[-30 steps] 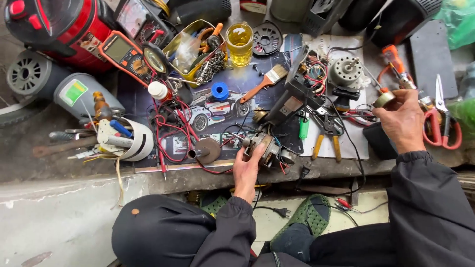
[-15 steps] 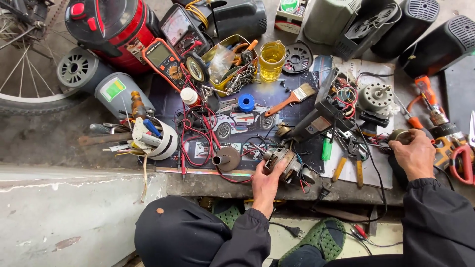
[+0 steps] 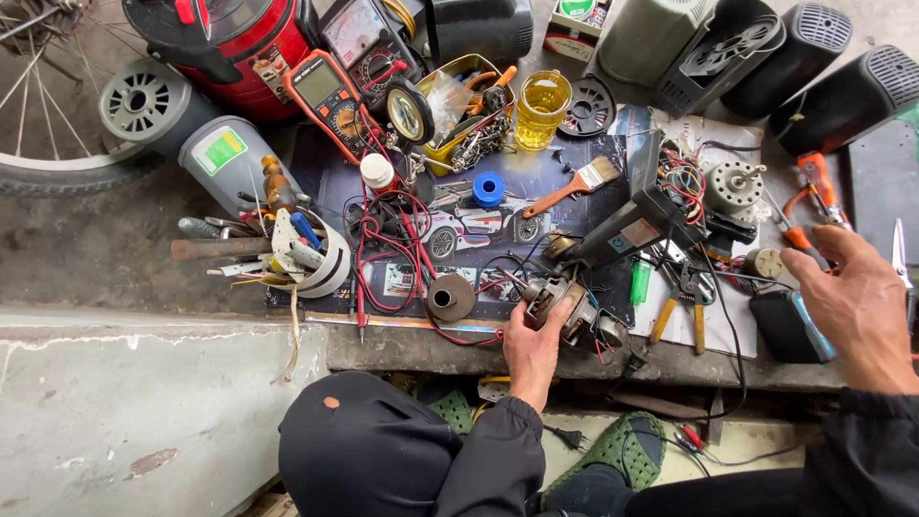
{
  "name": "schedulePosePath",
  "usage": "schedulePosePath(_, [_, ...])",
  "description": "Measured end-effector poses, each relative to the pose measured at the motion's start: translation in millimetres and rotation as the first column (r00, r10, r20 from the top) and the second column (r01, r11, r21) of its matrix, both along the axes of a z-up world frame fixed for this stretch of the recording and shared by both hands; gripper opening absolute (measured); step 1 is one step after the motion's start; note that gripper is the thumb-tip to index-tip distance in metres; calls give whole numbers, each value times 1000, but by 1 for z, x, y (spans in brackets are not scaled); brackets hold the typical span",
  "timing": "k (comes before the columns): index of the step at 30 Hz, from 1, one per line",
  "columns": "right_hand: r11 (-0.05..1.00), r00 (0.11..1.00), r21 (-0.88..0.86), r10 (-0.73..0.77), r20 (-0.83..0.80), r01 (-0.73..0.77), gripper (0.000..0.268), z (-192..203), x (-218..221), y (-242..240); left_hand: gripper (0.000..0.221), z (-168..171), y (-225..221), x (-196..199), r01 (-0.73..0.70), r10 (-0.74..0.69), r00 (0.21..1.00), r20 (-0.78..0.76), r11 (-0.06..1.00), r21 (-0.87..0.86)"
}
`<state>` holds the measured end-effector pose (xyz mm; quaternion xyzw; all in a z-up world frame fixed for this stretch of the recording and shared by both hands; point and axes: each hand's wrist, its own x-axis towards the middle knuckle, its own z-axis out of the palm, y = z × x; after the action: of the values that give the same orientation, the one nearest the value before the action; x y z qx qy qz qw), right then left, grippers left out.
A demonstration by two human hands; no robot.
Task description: Assembling and wiring electronic components into a plastic housing on a repair bench.
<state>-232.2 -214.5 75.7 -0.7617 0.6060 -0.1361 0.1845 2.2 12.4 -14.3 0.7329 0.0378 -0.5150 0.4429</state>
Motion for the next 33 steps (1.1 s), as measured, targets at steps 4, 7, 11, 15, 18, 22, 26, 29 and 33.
schedulePosePath(4, [998, 1000, 66, 5, 11, -6, 51, 18, 4, 45, 106, -35, 5, -11, 105, -90, 954, 286, 994, -37])
schedulePosePath(7, [988, 961, 134, -106, 257, 73, 42, -12, -1, 89, 62, -36, 3, -7, 146, 83, 671, 737, 960, -241])
schedulePosePath(11, [960, 959, 272, -135, 250, 65, 43, -79, 7, 139, 38, -68, -45, 26, 383, -87, 541, 836, 911, -153])
schedulePosePath(15, [882, 943, 462, -228, 241, 95, 52, -108, 29, 165, 45, -98, -90, 62, 536, -407, 308, 860, 821, 197])
schedulePosePath(18, [861, 928, 505, -237, 289, 63, 58, -111, 38, 167, 51, -125, -99, 75, 540, -417, 163, 894, 796, 272])
schedulePosePath(22, [829, 931, 559, -230, 284, 34, 59, -129, 45, 160, 52, -82, -88, 67, 565, -359, 202, 911, 803, 191])
schedulePosePath(26, [821, 929, 571, -213, 303, 2, 56, -121, 52, 153, 35, -96, -86, 63, 529, -308, 161, 937, 829, 182])
schedulePosePath(29, [848, 937, 526, -137, 322, -57, 52, -128, 47, 151, 35, -109, -83, 64, 492, -299, 64, 952, 839, 230])
schedulePosePath(33, [908, 949, 393, 15, 315, -145, 45, -132, 44, 153, 36, -112, -86, 67, 481, -342, 35, 939, 829, 284])
